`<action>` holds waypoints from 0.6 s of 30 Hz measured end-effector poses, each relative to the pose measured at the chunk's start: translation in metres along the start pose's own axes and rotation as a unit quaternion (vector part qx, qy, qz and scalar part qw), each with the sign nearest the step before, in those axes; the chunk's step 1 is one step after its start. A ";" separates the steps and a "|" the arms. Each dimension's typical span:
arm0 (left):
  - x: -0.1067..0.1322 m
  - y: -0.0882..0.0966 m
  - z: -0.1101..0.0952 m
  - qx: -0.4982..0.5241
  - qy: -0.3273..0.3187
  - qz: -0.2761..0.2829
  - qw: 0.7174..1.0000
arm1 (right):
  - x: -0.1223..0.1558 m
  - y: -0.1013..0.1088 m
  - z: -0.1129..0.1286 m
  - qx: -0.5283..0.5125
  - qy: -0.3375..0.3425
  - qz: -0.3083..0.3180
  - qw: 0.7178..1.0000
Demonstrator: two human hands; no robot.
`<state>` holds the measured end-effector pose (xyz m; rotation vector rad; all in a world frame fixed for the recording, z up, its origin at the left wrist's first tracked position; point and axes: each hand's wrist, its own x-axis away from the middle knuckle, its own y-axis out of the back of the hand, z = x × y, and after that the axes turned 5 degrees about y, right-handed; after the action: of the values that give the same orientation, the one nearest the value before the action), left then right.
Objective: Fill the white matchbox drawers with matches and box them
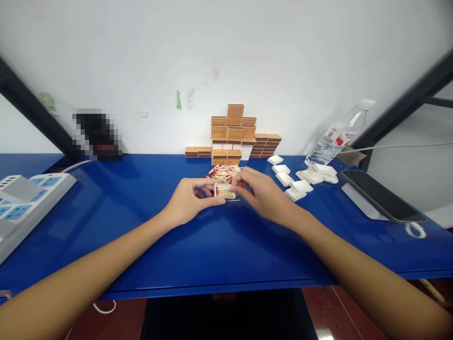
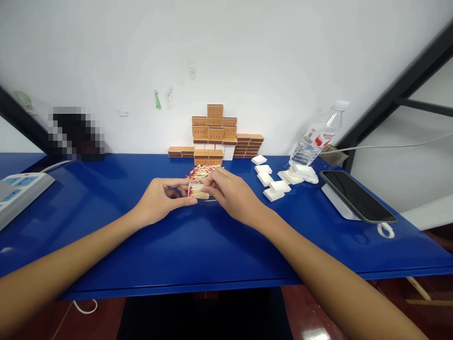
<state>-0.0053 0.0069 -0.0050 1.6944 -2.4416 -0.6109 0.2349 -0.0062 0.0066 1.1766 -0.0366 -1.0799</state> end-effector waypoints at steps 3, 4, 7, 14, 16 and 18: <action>0.000 0.000 0.000 0.001 -0.005 -0.002 1.000 | -0.001 -0.002 0.003 -0.003 0.014 0.011 1.000; -0.001 -0.001 0.000 0.002 -0.007 -0.002 1.000 | -0.001 -0.003 0.004 -0.001 0.018 0.012 1.000; 0.000 -0.001 -0.001 0.005 -0.006 -0.001 1.000 | 0.000 -0.002 0.004 0.000 0.025 0.013 1.000; 0.002 -0.002 0.000 -0.006 -0.002 0.006 1.000 | 0.000 0.000 0.007 0.001 0.019 0.042 0.999; 0.002 -0.001 0.000 -0.007 -0.003 0.007 1.000 | 0.000 0.000 0.008 0.006 0.019 0.041 0.999; 0.000 -0.001 0.001 -0.006 0.002 0.002 1.000 | 0.000 0.001 0.007 0.007 0.015 0.019 1.000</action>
<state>-0.0052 0.0068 -0.0063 1.6843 -2.4329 -0.6202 0.2317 -0.0110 0.0108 1.1997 -0.0440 -1.0294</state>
